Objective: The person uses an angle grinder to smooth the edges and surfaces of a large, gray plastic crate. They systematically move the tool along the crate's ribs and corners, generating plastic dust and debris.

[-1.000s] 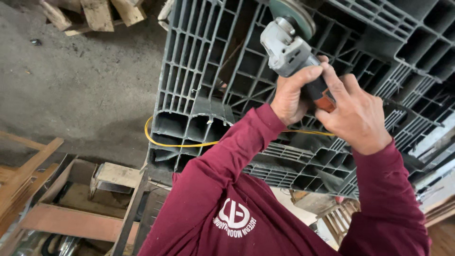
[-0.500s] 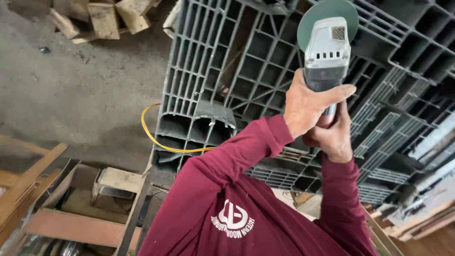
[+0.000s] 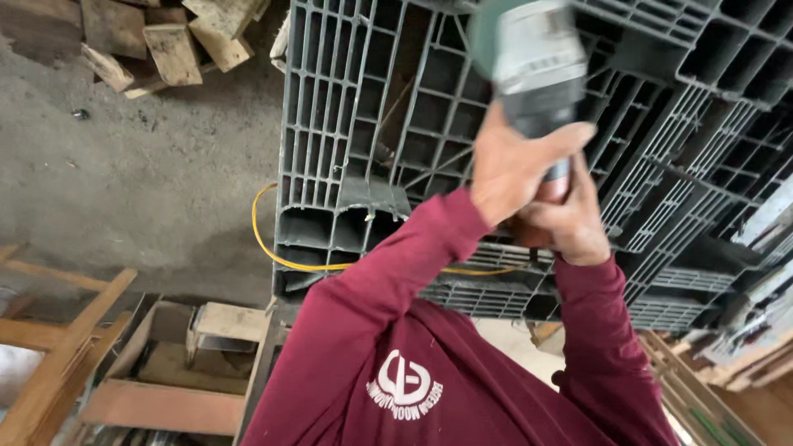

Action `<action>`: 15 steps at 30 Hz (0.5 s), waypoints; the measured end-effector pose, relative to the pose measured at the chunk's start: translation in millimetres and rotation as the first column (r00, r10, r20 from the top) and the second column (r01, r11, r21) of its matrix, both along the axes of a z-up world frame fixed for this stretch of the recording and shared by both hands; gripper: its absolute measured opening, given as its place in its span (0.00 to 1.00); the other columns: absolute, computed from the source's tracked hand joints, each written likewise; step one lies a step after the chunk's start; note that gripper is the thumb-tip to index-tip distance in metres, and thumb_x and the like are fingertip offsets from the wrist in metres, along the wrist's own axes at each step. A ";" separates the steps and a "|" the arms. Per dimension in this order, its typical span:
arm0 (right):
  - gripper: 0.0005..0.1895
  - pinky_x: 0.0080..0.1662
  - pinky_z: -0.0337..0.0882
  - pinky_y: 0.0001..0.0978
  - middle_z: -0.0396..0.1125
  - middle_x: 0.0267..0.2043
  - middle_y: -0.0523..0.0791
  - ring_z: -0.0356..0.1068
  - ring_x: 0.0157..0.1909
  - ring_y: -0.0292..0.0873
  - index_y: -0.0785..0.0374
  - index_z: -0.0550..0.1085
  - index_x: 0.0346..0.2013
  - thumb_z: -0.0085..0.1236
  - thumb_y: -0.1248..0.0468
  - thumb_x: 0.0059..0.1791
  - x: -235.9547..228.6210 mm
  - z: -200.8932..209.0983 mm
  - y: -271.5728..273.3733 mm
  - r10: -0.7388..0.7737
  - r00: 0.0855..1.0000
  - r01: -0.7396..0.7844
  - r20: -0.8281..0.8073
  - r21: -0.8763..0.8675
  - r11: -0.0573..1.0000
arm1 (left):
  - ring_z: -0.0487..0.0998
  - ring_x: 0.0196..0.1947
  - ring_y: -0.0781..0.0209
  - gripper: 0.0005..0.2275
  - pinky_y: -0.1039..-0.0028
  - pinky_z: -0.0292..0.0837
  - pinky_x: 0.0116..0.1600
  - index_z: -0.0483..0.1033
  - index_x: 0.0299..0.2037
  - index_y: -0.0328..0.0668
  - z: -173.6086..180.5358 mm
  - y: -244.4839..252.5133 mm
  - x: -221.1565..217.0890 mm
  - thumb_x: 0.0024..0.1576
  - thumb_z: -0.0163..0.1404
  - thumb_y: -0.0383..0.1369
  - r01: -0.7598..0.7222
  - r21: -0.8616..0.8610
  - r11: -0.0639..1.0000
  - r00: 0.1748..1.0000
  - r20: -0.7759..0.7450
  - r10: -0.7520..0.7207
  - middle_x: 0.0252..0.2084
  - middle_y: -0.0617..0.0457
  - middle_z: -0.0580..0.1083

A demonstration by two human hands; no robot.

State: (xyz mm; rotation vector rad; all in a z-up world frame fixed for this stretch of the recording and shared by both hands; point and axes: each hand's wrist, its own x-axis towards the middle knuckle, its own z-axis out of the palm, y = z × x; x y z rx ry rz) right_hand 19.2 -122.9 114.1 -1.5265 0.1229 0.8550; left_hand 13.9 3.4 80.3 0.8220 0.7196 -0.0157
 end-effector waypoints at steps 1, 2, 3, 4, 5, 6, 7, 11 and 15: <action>0.53 0.62 0.73 0.36 0.65 0.62 0.47 0.70 0.61 0.43 0.64 0.53 0.76 0.65 0.72 0.38 -2.7 4.9 -1.1 -0.078 0.997 0.078 -0.008 0.015 0.997 | 0.82 0.39 0.57 0.31 0.68 0.84 0.43 0.69 0.55 0.27 0.2 -5.7 11.0 0.45 0.66 0.37 0.047 0.015 0.999 0.999 0.013 -0.047 0.44 0.43 0.78; 0.52 0.64 0.72 0.37 0.64 0.63 0.48 0.70 0.62 0.44 0.64 0.54 0.76 0.65 0.71 0.39 -4.6 7.5 -0.8 -0.145 0.989 0.145 -0.017 0.035 0.989 | 0.82 0.38 0.57 0.31 0.69 0.84 0.42 0.69 0.55 0.26 0.0 -6.4 16.3 0.45 0.67 0.38 0.082 0.036 0.996 0.996 0.024 -0.083 0.44 0.43 0.79; 0.52 0.63 0.73 0.37 0.64 0.63 0.48 0.70 0.62 0.43 0.64 0.53 0.75 0.65 0.71 0.39 -9.8 10.0 -0.3 -0.155 0.988 0.155 -0.009 0.032 0.987 | 0.82 0.38 0.57 0.33 0.69 0.84 0.43 0.68 0.55 0.26 1.4 -5.1 14.0 0.44 0.67 0.39 0.159 0.085 0.984 0.987 -0.021 -0.158 0.44 0.43 0.78; 0.51 0.62 0.73 0.36 0.65 0.62 0.47 0.70 0.62 0.43 0.64 0.53 0.75 0.66 0.71 0.39 -11.6 10.8 0.1 -0.162 0.987 0.162 0.010 0.035 0.986 | 0.82 0.38 0.58 0.34 0.70 0.84 0.43 0.66 0.56 0.26 4.0 -4.2 15.0 0.43 0.68 0.39 0.234 0.137 0.963 0.972 -0.060 -0.228 0.44 0.44 0.78; 0.51 0.61 0.73 0.36 0.65 0.62 0.46 0.70 0.62 0.42 0.64 0.53 0.75 0.66 0.70 0.39 -10.2 9.1 0.4 -0.170 0.985 0.169 0.028 0.038 0.985 | 0.83 0.38 0.59 0.36 0.71 0.83 0.43 0.65 0.56 0.26 6.6 -2.7 16.2 0.42 0.69 0.40 0.308 0.185 0.933 0.950 -0.103 -0.294 0.44 0.44 0.77; 0.51 0.57 0.73 0.36 0.65 0.60 0.47 0.70 0.58 0.43 0.65 0.54 0.75 0.66 0.70 0.39 -11.0 6.8 0.0 -0.136 0.991 0.137 0.017 -0.011 0.991 | 0.82 0.39 0.58 0.35 0.70 0.83 0.43 0.65 0.56 0.27 8.8 0.2 12.0 0.42 0.68 0.39 0.230 0.135 0.964 0.972 -0.073 -0.222 0.44 0.44 0.77; 0.50 0.54 0.73 0.36 0.66 0.57 0.48 0.70 0.54 0.43 0.66 0.55 0.75 0.66 0.70 0.39 -11.5 4.7 -0.9 -0.103 0.995 0.103 0.004 -0.059 0.993 | 0.82 0.39 0.58 0.34 0.70 0.83 0.43 0.66 0.57 0.27 10.3 4.0 6.7 0.43 0.68 0.38 0.150 0.083 0.985 0.988 -0.048 -0.146 0.44 0.44 0.78; 0.58 0.35 0.68 0.38 0.67 0.49 0.52 0.67 0.38 0.47 0.63 0.55 0.80 0.68 0.72 0.36 -18.9 0.0 14.4 -0.036 0.988 0.020 -0.150 -0.108 0.994 | 0.80 0.44 0.61 0.31 0.70 0.81 0.49 0.67 0.59 0.26 19.2 30.5 -21.1 0.49 0.67 0.33 -0.108 0.002 0.994 0.992 0.061 0.107 0.48 0.46 0.77; 0.52 0.57 0.73 0.33 0.65 0.58 0.46 0.69 0.57 0.39 0.65 0.54 0.74 0.67 0.71 0.37 -15.3 -7.9 51.4 0.169 0.985 -0.171 -0.046 -0.033 0.985 | 0.80 0.40 0.62 0.26 0.70 0.81 0.48 0.69 0.56 0.28 13.0 65.7 -35.5 0.49 0.66 0.30 -0.168 -0.039 0.985 0.985 0.035 0.169 0.45 0.47 0.77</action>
